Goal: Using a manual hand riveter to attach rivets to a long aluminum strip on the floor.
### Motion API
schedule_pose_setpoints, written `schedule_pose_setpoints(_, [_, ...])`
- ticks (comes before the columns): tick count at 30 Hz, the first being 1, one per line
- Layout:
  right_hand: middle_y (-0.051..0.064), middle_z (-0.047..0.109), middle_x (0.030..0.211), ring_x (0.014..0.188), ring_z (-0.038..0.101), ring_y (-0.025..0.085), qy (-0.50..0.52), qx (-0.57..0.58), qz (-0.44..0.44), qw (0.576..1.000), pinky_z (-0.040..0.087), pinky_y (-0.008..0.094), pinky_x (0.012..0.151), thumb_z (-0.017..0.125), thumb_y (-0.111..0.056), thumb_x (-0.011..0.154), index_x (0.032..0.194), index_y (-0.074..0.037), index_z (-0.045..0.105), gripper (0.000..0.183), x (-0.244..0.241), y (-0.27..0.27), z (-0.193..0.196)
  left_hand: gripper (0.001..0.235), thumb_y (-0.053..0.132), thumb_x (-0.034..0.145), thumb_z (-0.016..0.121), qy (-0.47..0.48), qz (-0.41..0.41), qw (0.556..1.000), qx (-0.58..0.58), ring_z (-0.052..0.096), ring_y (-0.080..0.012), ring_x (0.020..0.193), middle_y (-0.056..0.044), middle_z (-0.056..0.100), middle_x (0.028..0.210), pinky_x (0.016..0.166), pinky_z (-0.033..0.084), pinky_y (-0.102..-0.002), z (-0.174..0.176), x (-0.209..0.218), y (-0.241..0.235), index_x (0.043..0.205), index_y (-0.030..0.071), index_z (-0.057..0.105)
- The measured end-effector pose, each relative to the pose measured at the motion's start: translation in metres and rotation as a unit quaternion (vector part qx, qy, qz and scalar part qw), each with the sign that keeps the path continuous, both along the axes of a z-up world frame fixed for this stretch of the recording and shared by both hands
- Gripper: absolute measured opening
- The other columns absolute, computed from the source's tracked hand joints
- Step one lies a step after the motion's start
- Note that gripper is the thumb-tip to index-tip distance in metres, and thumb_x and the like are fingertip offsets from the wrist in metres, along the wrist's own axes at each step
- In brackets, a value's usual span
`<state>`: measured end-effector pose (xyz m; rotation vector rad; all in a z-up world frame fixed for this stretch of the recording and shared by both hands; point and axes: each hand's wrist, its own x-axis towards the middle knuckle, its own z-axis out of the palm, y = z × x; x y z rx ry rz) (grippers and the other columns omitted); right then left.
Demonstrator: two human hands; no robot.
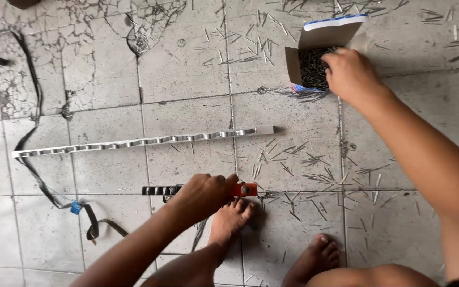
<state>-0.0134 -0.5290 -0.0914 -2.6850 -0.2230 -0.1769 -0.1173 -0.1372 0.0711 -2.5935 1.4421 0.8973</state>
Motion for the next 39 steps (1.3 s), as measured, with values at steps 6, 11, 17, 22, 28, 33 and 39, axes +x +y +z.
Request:
schedule_pose_setpoints(6, [0.017, 0.076, 0.09, 0.073, 0.073, 0.037, 0.117, -0.169, -0.04, 0.978, 0.059, 0.049, 0.064, 0.066, -0.008, 0.084, 0.098, -0.007, 0.078, 0.019, 0.041, 0.005, -0.021, 0.02, 0.026, 0.095, 0.068, 0.03, 0.144, 0.989, -0.007, 0.067, -0.0147, 0.047, -0.003, 0.068, 0.077, 0.041, 0.055, -0.028, 0.025, -0.021, 0.029, 0.107, 0.01, 0.064])
schedule_pose_setpoints(11, [0.01, 0.079, 0.083, 0.073, 0.074, 0.032, 0.106, -0.129, -0.034, 0.985, 0.055, 0.048, 0.086, 0.077, -0.018, 0.089, 0.104, -0.019, 0.082, 0.016, 0.031, -0.014, -0.029, 0.021, 0.006, 0.087, 0.067, 0.038, 0.175, 0.98, -0.091, 0.058, -0.0099, 0.039, 0.003, 0.071, 0.127, 0.034, 0.05, -0.023, 0.036, -0.027, 0.039, 0.103, 0.012, 0.079])
schedule_pose_setpoints(17, [0.015, 0.071, 0.064, 0.048, 0.062, 0.023, 0.135, -0.052, -0.079, 0.986, 0.056, 0.036, 0.052, 0.084, -0.019, 0.094, 0.104, -0.011, 0.083, 0.012, 0.018, -0.018, 0.004, 0.031, 0.025, 0.101, 0.066, -0.033, 0.163, 0.985, -0.034, 0.061, -0.0136, 0.038, -0.009, 0.067, 0.06, 0.027, 0.044, -0.025, 0.017, -0.019, 0.032, 0.102, -0.004, 0.056])
schedule_pose_setpoints(22, [0.017, 0.069, 0.081, 0.055, 0.061, 0.018, -0.049, 0.276, 0.156, 0.947, 0.05, 0.025, 0.044, 0.067, 0.011, 0.097, 0.102, 0.006, 0.06, 0.009, -0.041, 0.04, 0.093, 0.032, 0.019, 0.098, 0.068, -0.051, 0.107, 0.988, -0.099, 0.064, -0.0167, 0.041, -0.012, 0.066, 0.062, 0.029, 0.049, -0.026, 0.013, -0.007, -0.001, 0.108, -0.007, 0.053])
schedule_pose_setpoints(28, [0.013, 0.077, 0.1, 0.07, 0.076, 0.017, -0.072, 0.373, 0.296, 0.876, 0.063, 0.024, 0.057, 0.065, 0.001, 0.086, 0.102, 0.0, 0.053, 0.02, -0.114, 0.097, 0.177, 0.037, 0.034, 0.101, 0.066, -0.006, 0.134, 0.989, -0.054, 0.067, -0.0211, 0.039, -0.01, 0.068, 0.057, 0.033, 0.05, -0.031, 0.029, -0.001, -0.052, 0.098, -0.001, 0.055])
schedule_pose_setpoints(33, [0.011, 0.077, 0.103, 0.07, 0.073, 0.015, -0.058, 0.353, 0.241, 0.902, 0.06, 0.025, 0.059, 0.065, 0.004, 0.086, 0.105, 0.0, 0.054, 0.022, -0.127, 0.085, 0.185, 0.03, 0.028, 0.099, 0.067, -0.016, 0.133, 0.983, -0.127, 0.063, -0.0201, 0.041, -0.009, 0.068, 0.068, 0.034, 0.05, -0.033, 0.022, -0.007, -0.062, 0.098, 0.002, 0.053])
schedule_pose_setpoints(39, [0.01, 0.077, 0.095, 0.055, 0.066, 0.011, -0.044, 0.343, 0.229, 0.91, 0.052, 0.021, 0.043, 0.067, 0.007, 0.084, 0.105, -0.001, 0.055, 0.025, -0.132, 0.078, 0.178, 0.034, 0.028, 0.092, 0.074, -0.033, 0.183, 0.973, -0.136, 0.066, -0.0236, 0.047, -0.015, 0.061, 0.089, 0.036, 0.057, -0.033, 0.022, -0.009, -0.071, 0.111, 0.003, 0.062])
